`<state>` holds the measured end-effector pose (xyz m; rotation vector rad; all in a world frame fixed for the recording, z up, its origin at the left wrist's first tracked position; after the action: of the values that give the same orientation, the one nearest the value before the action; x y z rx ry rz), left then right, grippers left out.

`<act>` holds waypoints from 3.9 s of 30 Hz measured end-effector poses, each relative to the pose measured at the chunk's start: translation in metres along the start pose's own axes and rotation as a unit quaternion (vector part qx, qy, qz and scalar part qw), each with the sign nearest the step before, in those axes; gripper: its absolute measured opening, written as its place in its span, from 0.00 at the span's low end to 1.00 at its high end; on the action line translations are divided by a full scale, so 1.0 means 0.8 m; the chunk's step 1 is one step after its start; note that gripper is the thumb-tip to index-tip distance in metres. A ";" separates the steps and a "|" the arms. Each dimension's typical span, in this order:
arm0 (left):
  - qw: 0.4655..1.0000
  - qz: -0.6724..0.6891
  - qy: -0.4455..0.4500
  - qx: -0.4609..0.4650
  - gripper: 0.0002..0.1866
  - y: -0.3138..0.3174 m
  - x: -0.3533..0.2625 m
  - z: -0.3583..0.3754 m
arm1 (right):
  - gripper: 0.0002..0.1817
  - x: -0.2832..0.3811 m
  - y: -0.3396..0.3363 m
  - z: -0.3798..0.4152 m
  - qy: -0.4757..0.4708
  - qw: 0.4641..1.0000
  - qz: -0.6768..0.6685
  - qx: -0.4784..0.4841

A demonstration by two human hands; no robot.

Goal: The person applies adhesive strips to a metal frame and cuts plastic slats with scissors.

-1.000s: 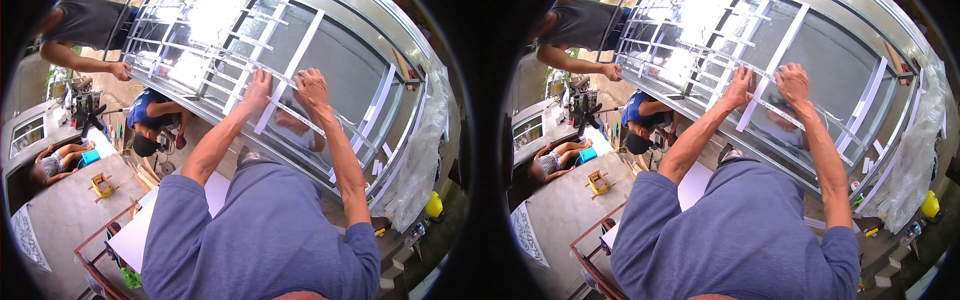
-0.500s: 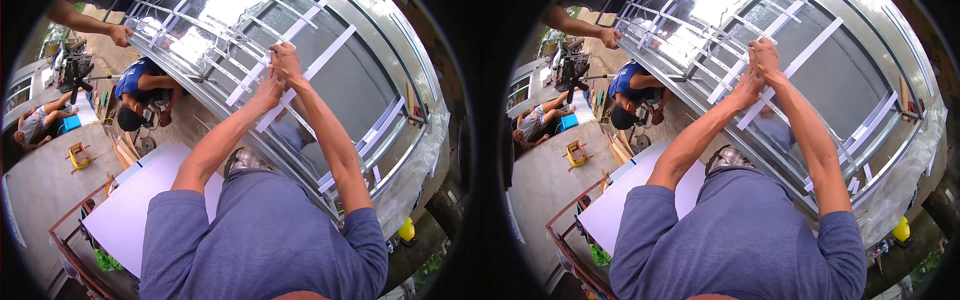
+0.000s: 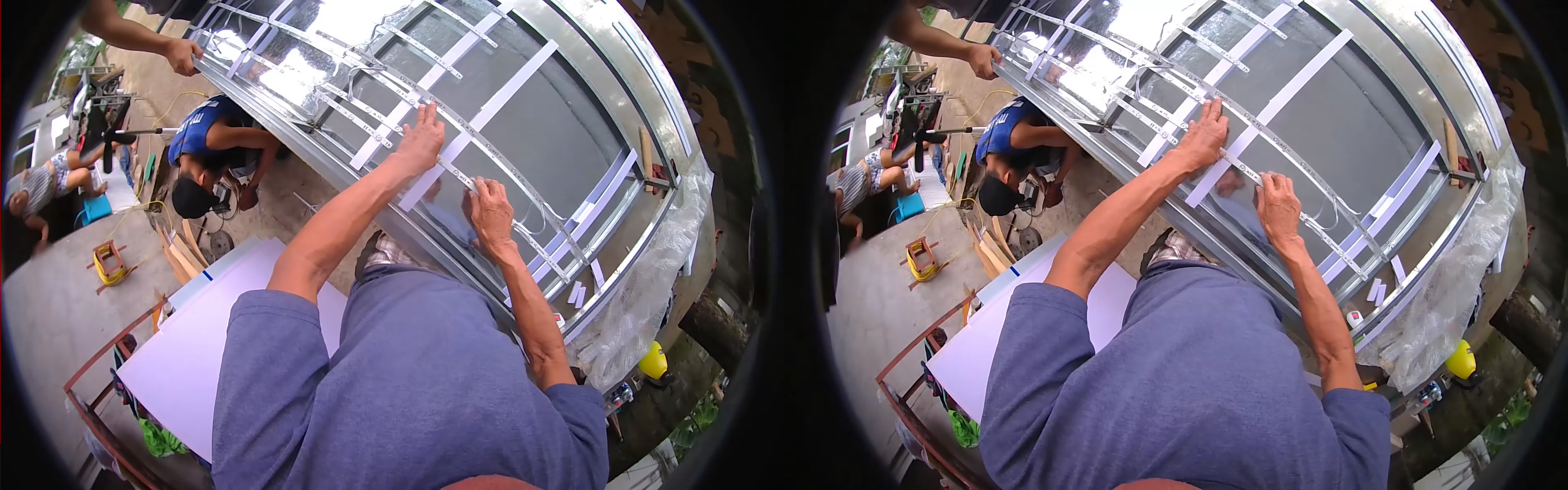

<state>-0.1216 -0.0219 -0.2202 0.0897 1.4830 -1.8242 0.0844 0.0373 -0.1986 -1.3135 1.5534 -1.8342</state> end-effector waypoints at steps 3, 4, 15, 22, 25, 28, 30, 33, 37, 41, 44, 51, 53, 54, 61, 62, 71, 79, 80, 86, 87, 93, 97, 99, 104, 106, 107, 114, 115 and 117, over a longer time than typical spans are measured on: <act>1.000 -0.001 0.003 0.030 0.24 -0.011 -0.009 0.006 | 0.12 -0.002 -0.013 -0.012 0.021 0.999 -0.027 -0.021; 0.999 -0.011 0.004 0.043 0.24 -0.012 -0.009 0.005 | 0.11 -0.004 -0.018 -0.030 0.017 0.998 -0.045 -0.036; 0.999 -0.032 0.022 -0.018 0.19 0.007 0.005 -0.002 | 0.17 0.079 0.086 -0.335 -0.088 0.969 -0.211 0.091; 0.999 0.040 0.016 -0.002 0.10 -0.001 0.001 0.007 | 0.16 0.109 0.146 -0.373 0.010 0.912 -0.320 0.255; 0.997 0.070 0.026 -0.009 0.15 0.009 0.006 0.007 | 0.14 0.103 0.153 -0.381 0.016 0.920 -0.333 0.206; 0.993 0.105 0.035 -0.030 0.19 0.018 0.014 0.006 | 0.13 0.102 0.149 -0.383 0.056 0.916 -0.333 0.216; 0.991 0.122 0.038 -0.044 0.20 0.022 0.017 0.004 | 0.14 0.101 0.159 -0.393 0.050 0.924 -0.324 0.199; 0.990 0.126 0.041 -0.047 0.23 0.024 0.019 0.003 | 0.14 0.097 0.168 -0.398 0.029 0.938 -0.301 0.168; 0.987 0.144 0.042 -0.051 0.27 0.035 0.024 0.004 | 0.13 0.093 0.172 -0.395 0.083 0.910 -0.348 0.207; 0.977 0.196 0.042 -0.072 0.32 0.035 0.026 0.005 | 0.13 0.094 0.170 -0.396 0.088 0.916 -0.331 0.207; 0.974 0.207 0.043 -0.080 0.35 0.033 0.025 0.007 | 0.13 0.101 0.159 -0.394 0.095 0.914 -0.326 0.223; 0.980 0.172 0.062 -0.078 0.30 0.046 0.031 0.004 | 0.13 0.097 0.163 -0.395 0.084 0.915 -0.326 0.222; 0.985 0.145 0.068 -0.068 0.29 0.044 0.029 0.005 | 0.14 0.094 0.169 -0.395 0.082 0.914 -0.340 0.206; 0.984 0.145 0.065 -0.075 0.27 0.043 0.028 0.005 | 0.14 0.093 0.172 -0.397 0.076 0.915 -0.341 0.203; 0.995 0.067 0.049 -0.046 0.13 0.015 0.008 0.008 | 0.15 0.092 0.173 -0.394 0.095 0.905 -0.358 0.209; 0.995 0.062 0.050 -0.053 0.11 0.014 0.007 0.009 | 0.15 0.092 0.173 -0.393 0.093 0.905 -0.357 0.212; 0.992 0.089 0.056 -0.064 0.15 0.018 0.010 0.011 | 0.25 0.094 0.174 -0.392 0.070 0.928 -0.334 0.152; 0.992 0.084 0.063 -0.064 0.16 0.020 0.012 0.009 | 0.39 0.101 0.162 -0.392 0.019 0.955 -0.252 0.153; 0.992 0.081 0.067 -0.067 0.16 0.021 0.012 0.009 | 0.40 0.100 0.163 -0.393 0.039 0.947 -0.267 0.174; 0.997 0.078 0.018 -0.004 0.06 0.011 0.007 0.008 | 0.37 0.105 0.155 -0.391 -0.059 0.944 -0.257 0.197; 0.997 0.076 0.020 -0.001 0.06 0.008 0.006 0.008 | 0.37 0.105 0.154 -0.392 -0.074 0.952 -0.240 0.176; 0.998 0.037 0.039 -0.018 0.08 0.005 0.002 0.008 | 0.40 0.100 0.160 -0.394 -0.095 0.962 -0.227 0.120; 0.998 0.032 0.006 0.054 0.08 -0.001 -0.004 0.006 | 0.47 0.091 0.162 -0.394 -0.007 0.945 -0.286 0.161; 0.998 0.031 0.004 0.048 0.08 0.001 -0.003 0.005 | 0.46 0.092 0.164 -0.395 0.002 0.945 -0.293 0.149; 0.998 0.024 0.008 0.049 0.09 0.003 -0.001 0.004 | 0.41 0.095 0.163 -0.393 -0.020 0.945 -0.289 0.150; 0.998 0.027 0.008 0.048 0.09 0.005 -0.001 0.004 | 0.39 0.099 0.153 -0.388 -0.041 0.952 -0.272 0.135; 0.999 0.030 0.008 0.042 0.09 0.005 -0.001 0.005 | 0.38 0.103 0.149 -0.385 -0.076 0.958 -0.243 0.134; 0.999 0.035 0.014 0.028 0.09 0.008 0.002 0.004 | 0.32 0.102 0.162 -0.384 -0.175 0.965 -0.159 0.110; 0.999 0.033 0.014 0.028 0.08 0.009 0.001 0.004 | 0.32 0.101 0.164 -0.381 -0.187 0.963 -0.161 0.109; 0.999 0.013 0.002 0.036 0.11 0.012 0.000 0.002 | 0.30 0.101 0.159 -0.375 -0.181 0.967 -0.156 0.084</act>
<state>-0.1155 -0.0234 -0.2277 0.1478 1.4115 -1.8575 -0.2389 0.0978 -0.2656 -1.7690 1.0260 -1.7257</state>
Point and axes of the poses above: each hand's wrist, its own z-axis away from the middle knuckle, its own y-axis out of the palm, x = y × z, the point moved 4 cm from there along -z, towards the middle knuckle, and after that the axes turned 7 degrees about z, right-handed, at the moved point
